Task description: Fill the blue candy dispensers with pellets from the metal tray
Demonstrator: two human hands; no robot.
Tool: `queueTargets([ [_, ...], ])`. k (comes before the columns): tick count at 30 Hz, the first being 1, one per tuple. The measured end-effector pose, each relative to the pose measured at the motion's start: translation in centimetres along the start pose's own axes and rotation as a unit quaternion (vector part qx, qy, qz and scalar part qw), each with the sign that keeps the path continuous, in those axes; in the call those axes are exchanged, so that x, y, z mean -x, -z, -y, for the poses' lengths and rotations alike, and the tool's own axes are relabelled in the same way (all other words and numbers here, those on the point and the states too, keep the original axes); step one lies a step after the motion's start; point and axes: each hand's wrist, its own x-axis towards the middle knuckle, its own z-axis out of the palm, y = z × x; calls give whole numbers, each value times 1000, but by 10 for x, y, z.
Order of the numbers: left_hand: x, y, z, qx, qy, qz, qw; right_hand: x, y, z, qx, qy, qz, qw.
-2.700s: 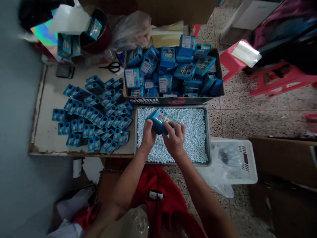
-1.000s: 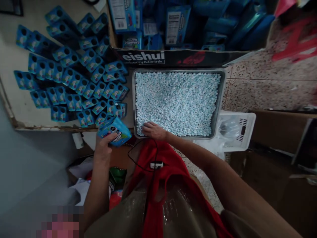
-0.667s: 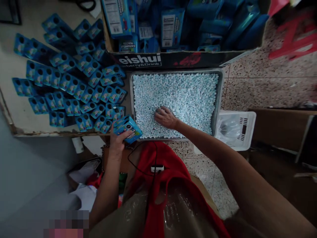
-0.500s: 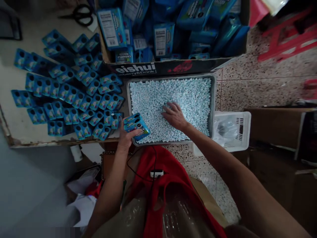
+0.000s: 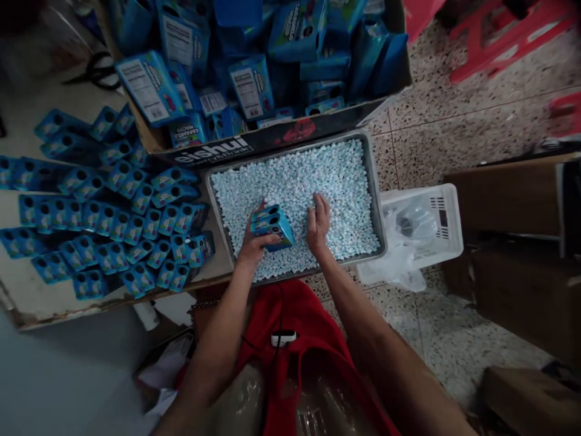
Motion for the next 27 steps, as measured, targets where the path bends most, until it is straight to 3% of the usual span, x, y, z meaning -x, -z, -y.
queueTargets([
  [5, -2, -27, -14, -19, 26, 82, 996, -12, -9, 24, -187, -100, -1, 977],
  [9, 6, -52, -30, -20, 49, 115, 992, -23, -10, 38, -386, -234, 27, 892],
  [13, 16, -57, -59, -124, -44, 174, 976, -37, -8, 50, -527, -281, 96, 796],
  [16, 17, -39, -81, -234, -139, 144, 951, -45, 0, 65, -586, -300, 94, 747],
  [21, 2, -13, -89, -361, -209, -10, 909, -49, 23, 111, -619, -300, 44, 725],
  [24, -6, -18, -81, -373, -218, -19, 902, -46, 31, 142, -628, -256, 59, 732],
  [27, -7, -28, -76, -396, -237, 5, 887, -42, 33, 165, -608, -213, 73, 761],
])
